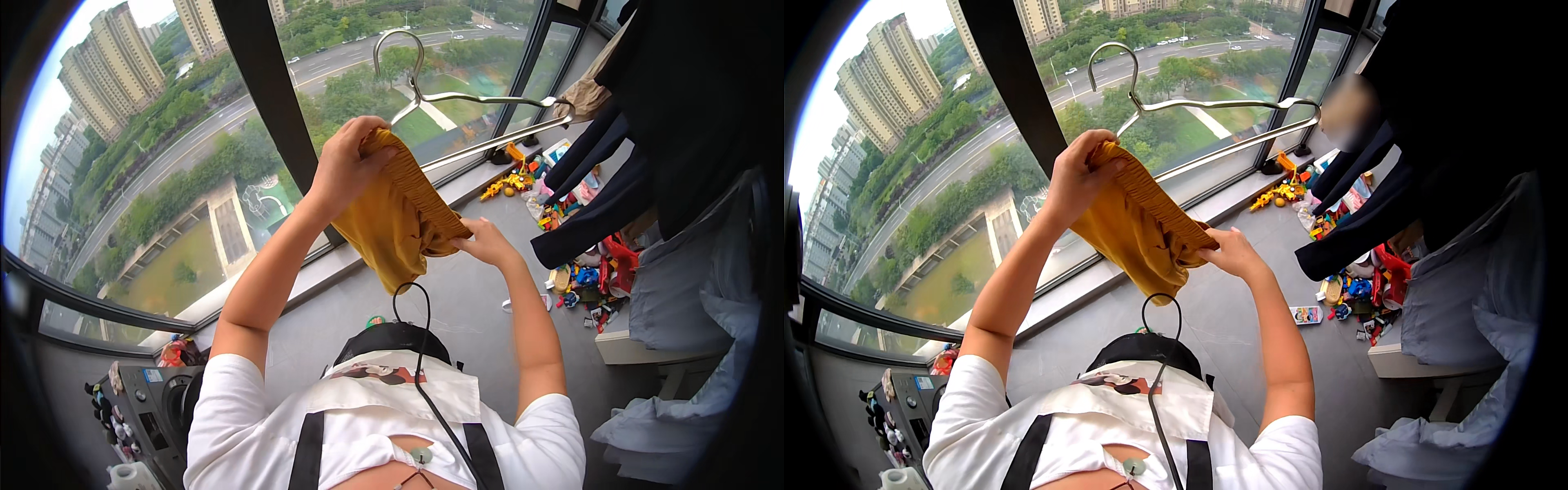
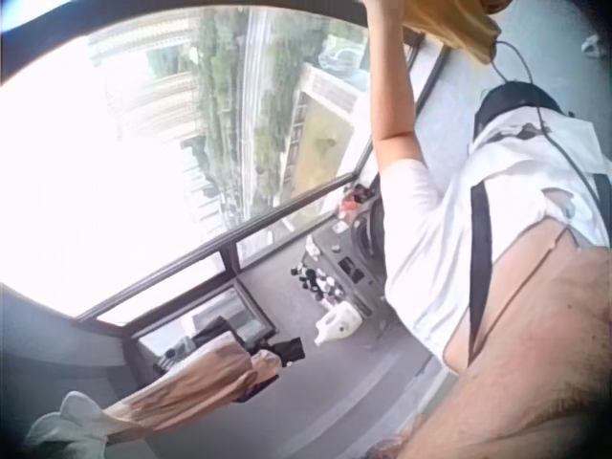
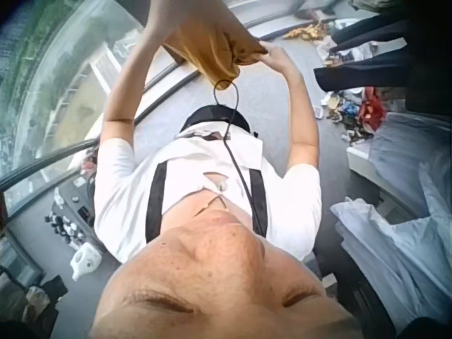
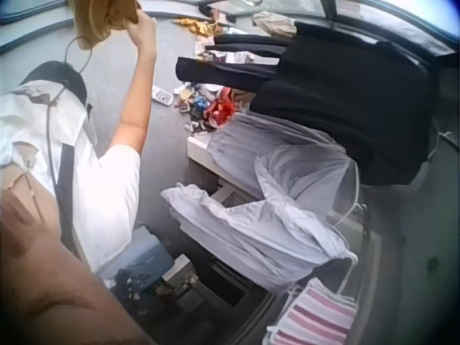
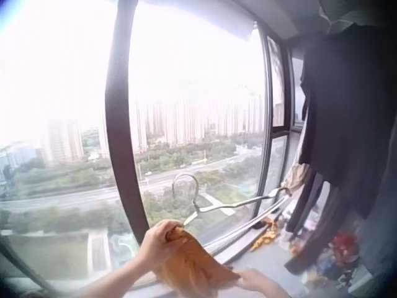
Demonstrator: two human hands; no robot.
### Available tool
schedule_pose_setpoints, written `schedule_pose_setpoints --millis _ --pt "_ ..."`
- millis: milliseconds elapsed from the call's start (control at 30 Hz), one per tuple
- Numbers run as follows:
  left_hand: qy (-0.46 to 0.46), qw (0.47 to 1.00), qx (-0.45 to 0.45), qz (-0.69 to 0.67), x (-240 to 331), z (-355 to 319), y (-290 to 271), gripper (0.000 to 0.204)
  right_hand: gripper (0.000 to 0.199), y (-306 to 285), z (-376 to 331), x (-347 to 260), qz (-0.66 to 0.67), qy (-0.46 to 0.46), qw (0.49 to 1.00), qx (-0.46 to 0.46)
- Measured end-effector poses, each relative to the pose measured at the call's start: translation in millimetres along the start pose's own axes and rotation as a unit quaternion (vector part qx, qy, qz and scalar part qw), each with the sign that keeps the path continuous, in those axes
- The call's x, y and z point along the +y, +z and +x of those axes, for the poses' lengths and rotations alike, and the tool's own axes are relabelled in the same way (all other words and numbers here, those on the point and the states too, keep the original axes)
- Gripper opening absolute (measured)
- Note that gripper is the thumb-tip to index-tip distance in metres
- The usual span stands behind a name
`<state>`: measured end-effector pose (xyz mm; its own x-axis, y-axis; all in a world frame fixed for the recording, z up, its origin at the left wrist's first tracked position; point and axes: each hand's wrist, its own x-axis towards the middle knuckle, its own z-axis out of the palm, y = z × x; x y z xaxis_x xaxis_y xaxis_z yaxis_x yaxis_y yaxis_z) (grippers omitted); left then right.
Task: The person picks up a black shirt and a yellow pair of shorts and hangs them on separate plastic hangers before hanging them on a laundry rack.
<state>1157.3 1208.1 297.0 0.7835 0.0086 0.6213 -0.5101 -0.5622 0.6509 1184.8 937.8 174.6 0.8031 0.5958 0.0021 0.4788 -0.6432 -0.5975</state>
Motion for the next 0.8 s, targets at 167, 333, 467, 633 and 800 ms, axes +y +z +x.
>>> schedule_pose_setpoints --millis 167,333,467,633,800 --pt "0.092 0.993 -0.069 0.039 -86.1 27.4 -14.9 0.029 0.027 -101.1 18.5 -19.9 -0.189 -0.008 0.981 0.045" --pt "-0.082 0.962 -0.238 -0.105 -117.9 45.9 -8.4 0.026 0.017 -152.3 28.5 -29.4 -0.314 -0.027 0.942 0.113" --pt "-0.041 0.966 -0.248 -0.057 -108.0 76.8 -13.7 0.027 0.01 -184.4 28.8 -34.2 -0.37 -0.081 0.906 0.19" --pt "0.024 0.964 -0.261 -0.043 -118.7 95.8 7.5 0.026 0.008 -213.4 26.9 -42.6 -0.396 -0.116 0.881 0.231" --pt "0.008 0.951 -0.294 -0.091 -109.0 113.2 18.1 0.028 0.007 -229.0 28.3 -42.0 -0.357 -0.118 0.893 0.248"
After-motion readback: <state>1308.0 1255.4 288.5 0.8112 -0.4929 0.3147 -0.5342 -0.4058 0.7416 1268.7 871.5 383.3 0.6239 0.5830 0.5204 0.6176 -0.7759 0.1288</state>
